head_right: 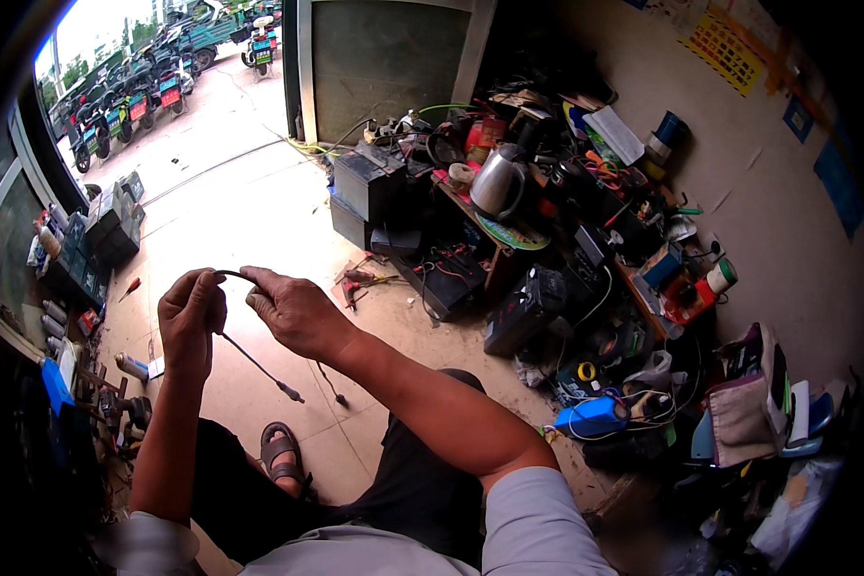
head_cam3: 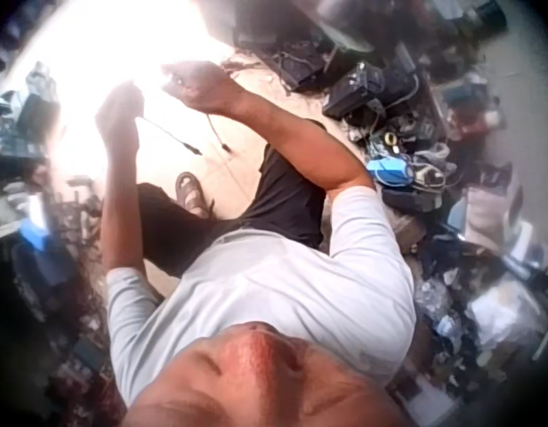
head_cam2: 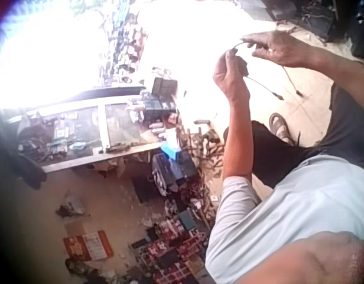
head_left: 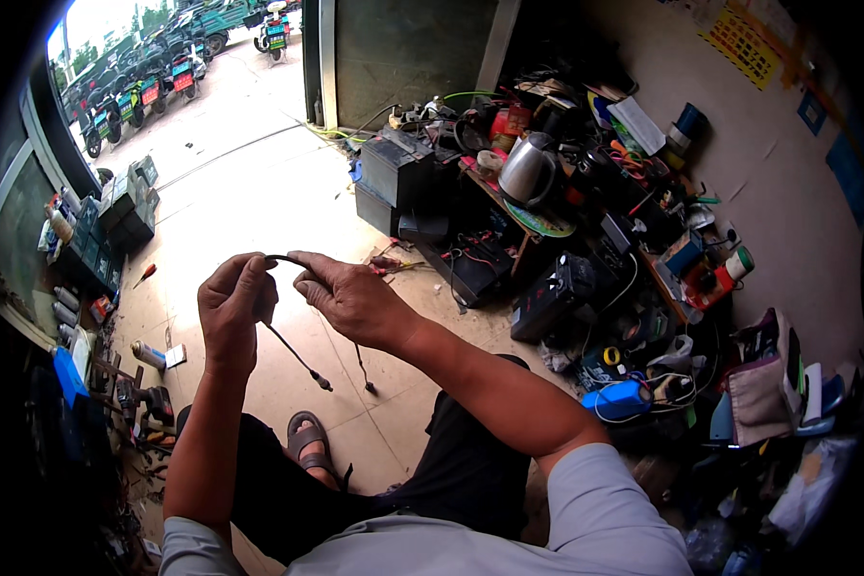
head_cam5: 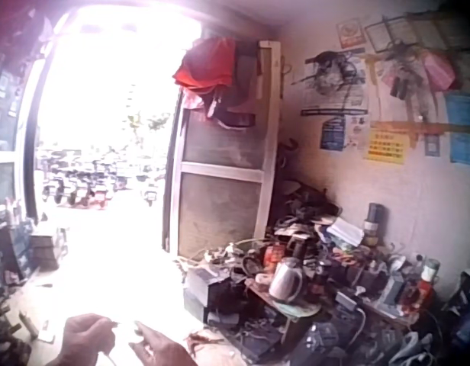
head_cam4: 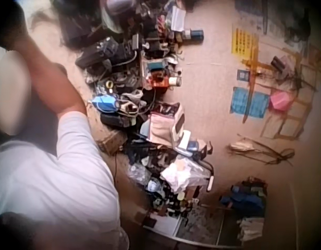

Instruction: The person holds an electronics charger and uses a digital multimeter to test its output by touching the probes to the charger's output connector while viewing the multimeter screen.

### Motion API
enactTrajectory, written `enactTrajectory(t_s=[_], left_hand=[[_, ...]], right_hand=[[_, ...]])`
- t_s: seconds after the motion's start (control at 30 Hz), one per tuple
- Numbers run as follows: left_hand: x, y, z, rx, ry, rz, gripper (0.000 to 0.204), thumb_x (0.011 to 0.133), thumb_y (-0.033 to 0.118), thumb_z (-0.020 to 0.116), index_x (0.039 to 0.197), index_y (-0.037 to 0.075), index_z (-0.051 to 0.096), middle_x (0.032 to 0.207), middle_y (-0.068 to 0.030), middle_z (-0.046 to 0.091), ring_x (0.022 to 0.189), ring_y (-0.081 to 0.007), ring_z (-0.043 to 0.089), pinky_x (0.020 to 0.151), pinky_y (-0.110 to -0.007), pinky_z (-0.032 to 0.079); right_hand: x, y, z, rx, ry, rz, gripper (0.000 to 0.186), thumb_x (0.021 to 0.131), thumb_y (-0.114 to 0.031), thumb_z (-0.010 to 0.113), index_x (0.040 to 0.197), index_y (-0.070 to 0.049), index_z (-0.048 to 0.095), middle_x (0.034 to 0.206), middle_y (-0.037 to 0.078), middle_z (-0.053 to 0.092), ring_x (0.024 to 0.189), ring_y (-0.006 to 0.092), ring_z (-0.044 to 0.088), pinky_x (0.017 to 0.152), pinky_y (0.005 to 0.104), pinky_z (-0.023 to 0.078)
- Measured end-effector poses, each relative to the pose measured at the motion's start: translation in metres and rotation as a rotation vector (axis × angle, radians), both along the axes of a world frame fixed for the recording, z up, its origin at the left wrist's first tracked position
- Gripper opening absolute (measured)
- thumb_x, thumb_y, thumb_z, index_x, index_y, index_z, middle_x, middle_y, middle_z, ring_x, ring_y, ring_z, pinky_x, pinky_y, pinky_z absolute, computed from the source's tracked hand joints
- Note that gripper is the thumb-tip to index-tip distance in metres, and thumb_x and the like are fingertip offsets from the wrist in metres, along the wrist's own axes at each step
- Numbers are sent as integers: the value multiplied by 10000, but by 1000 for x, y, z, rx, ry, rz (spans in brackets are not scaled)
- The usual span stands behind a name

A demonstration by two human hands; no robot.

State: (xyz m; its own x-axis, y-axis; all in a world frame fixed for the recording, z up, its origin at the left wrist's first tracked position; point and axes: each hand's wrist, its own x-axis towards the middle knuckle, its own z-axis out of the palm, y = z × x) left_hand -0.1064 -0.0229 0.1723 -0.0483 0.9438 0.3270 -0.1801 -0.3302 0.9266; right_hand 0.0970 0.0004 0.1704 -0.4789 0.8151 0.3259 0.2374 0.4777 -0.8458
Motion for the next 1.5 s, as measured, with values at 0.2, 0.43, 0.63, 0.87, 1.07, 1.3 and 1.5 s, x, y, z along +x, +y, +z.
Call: enactTrajectory(t_s=[0.2, 0.43, 0.63, 0.87, 1.07, 1.3, 1.5], left_hand=[[1, -8, 13, -18, 14, -10, 247, 1079, 221, 658, 1071, -13, 737, 697, -18, 637, 558, -49, 513, 496, -212, 390], [3, -9, 7, -33, 14, -39, 224, 1070, 202, 670, 1065, -13, 735, 717, -30, 650, 585, -66, 565, 504, -216, 434], [2, -4, 10, -83, 38, -13, 260, 1058, 241, 695, 1067, -13, 750, 716, -27, 672, 580, -48, 551, 512, -213, 418], [0, -7, 6, -81, 42, -38, 251, 1063, 231, 685, 1063, -11, 750, 722, -23, 671, 590, -50, 557, 517, -214, 428], [2, -6, 8, -74, 49, -41, 224, 1070, 204, 668, 1056, -9, 738, 705, -29, 648, 564, -61, 538, 501, -217, 406], [4, -6, 7, -68, 62, -36, 213, 1073, 188, 662, 1044, -11, 733, 699, -32, 637, 557, -67, 529, 503, -221, 398], [5, -7, 10, -89, 62, -31, 208, 1069, 184, 666, 1043, -12, 733, 705, -29, 639, 562, -70, 534, 507, -220, 398]], right_hand=[[15, -26, 50, 116, 388, -74, 270, 1059, -230, 675, 1104, 28, 743, 1002, 127, 780, 954, 207, 754, 1005, 390, 545], [56, -85, 144, 284, 971, 700, 323, 1090, -279, 601, 996, -3, 742, 889, 91, 763, 858, 160, 728, 1054, 454, 495], [48, -120, 177, 330, 1149, 912, 311, 1080, -269, 597, 972, -10, 730, 870, 87, 747, 837, 158, 713, 1023, 446, 487], [43, -134, 173, 307, 1248, 956, 298, 1068, -258, 591, 945, -17, 716, 848, 84, 730, 813, 156, 695, 986, 436, 477], [47, -143, 172, 290, 1272, 963, 289, 1058, -249, 587, 922, -23, 704, 830, 81, 714, 793, 155, 679, 954, 428, 469], [51, -148, 173, 281, 1280, 960, 279, 1046, -238, 581, 894, -30, 690, 808, 77, 697, 769, 153, 661, 917, 418, 459], [54, -149, 174, 281, 1281, 950, 273, 1036, -228, 576, 871, -36, 678, 790, 74, 681, 748, 151, 646, 885, 410, 451]])
